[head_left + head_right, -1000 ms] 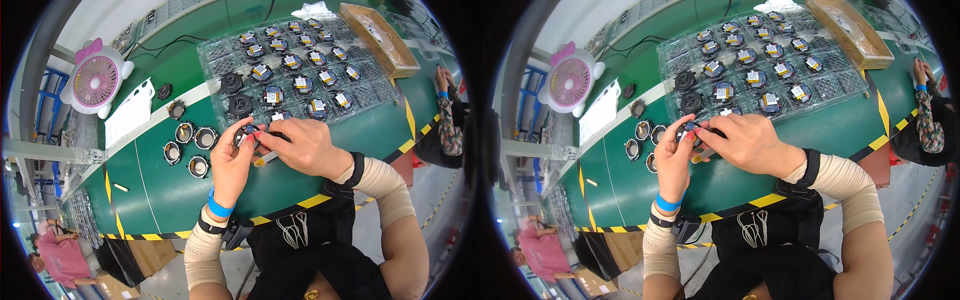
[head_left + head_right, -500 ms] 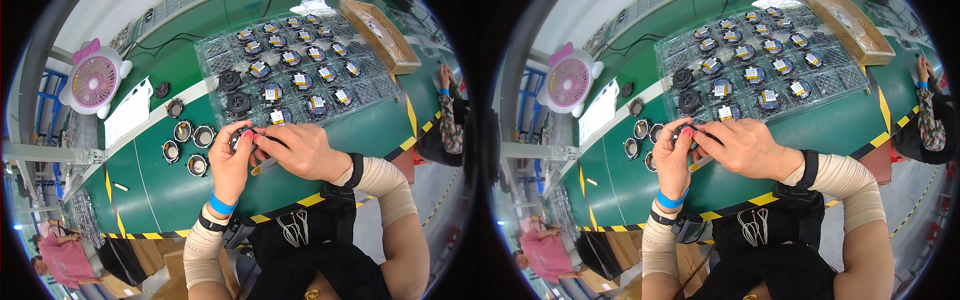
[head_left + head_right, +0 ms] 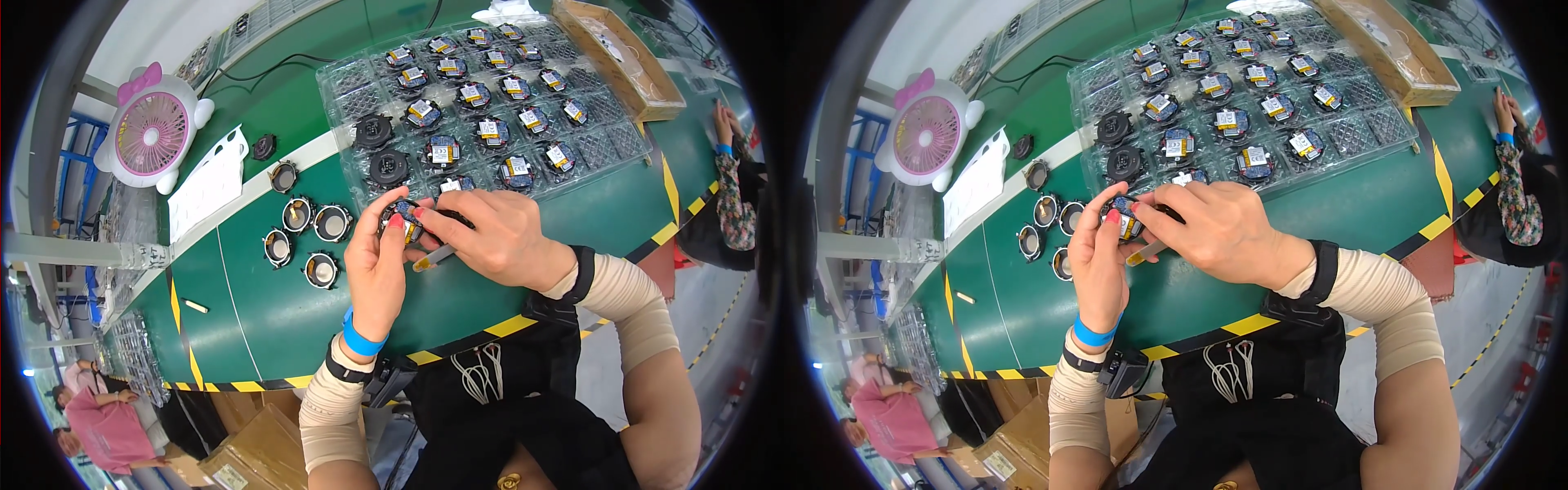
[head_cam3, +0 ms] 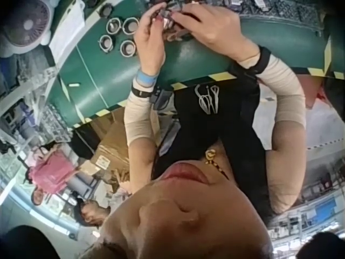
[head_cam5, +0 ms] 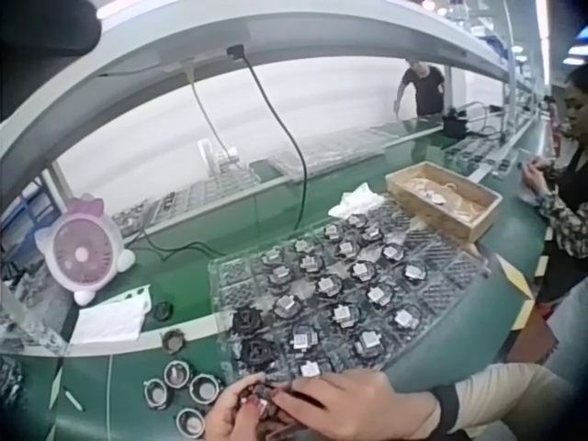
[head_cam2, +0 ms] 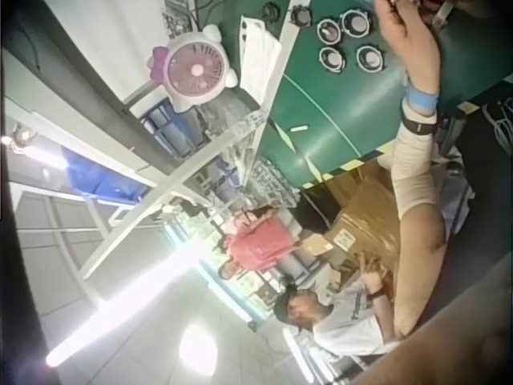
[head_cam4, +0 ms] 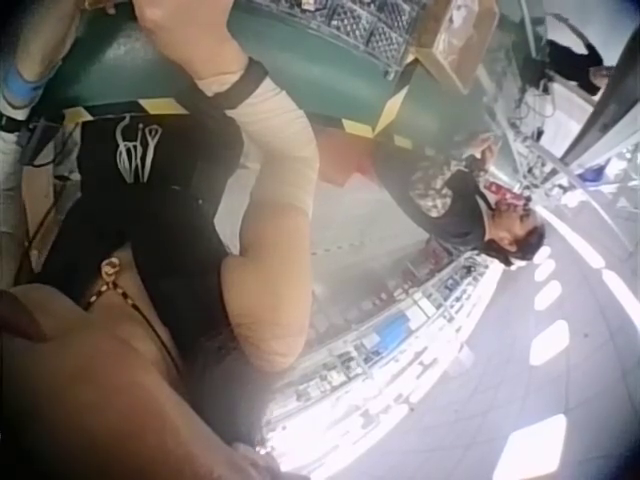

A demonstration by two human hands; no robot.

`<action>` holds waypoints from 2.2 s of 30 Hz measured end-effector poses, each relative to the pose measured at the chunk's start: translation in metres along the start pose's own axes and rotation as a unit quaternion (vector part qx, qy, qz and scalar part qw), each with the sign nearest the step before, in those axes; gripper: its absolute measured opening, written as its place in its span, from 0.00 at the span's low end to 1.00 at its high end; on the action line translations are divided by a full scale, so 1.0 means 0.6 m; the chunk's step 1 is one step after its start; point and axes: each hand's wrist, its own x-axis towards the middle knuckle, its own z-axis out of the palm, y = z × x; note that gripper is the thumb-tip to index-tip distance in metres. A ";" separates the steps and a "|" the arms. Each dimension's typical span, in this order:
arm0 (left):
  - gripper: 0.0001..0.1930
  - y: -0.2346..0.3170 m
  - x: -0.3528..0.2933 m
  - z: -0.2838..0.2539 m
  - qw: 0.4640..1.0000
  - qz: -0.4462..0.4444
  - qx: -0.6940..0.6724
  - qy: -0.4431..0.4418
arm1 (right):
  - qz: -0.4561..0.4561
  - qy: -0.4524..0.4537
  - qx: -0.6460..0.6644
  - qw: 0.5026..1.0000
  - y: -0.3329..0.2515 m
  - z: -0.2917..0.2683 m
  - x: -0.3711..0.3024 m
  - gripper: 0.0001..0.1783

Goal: The person picks up a watch component from a tray, places it on the table, and uses tweezers to peel a film from it. They then pick up a watch case, insert the component into it, and press the parts together.

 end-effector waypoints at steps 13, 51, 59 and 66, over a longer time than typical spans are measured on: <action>0.15 0.002 0.002 -0.001 1.000 -0.011 -0.013 -0.002 | 0.013 0.000 0.010 1.000 -0.002 -0.001 -0.002 0.19; 0.14 -0.004 -0.003 -0.008 0.999 -0.020 -0.037 -0.014 | 0.010 0.009 0.023 1.000 -0.008 0.001 -0.003 0.17; 0.15 -0.008 -0.002 -0.002 0.999 -0.025 -0.032 -0.008 | 0.006 0.005 0.024 1.000 -0.005 0.002 -0.010 0.18; 0.12 -0.003 0.005 -0.004 0.999 -0.018 0.027 0.021 | 0.006 -0.032 0.038 0.999 -0.004 0.000 0.003 0.20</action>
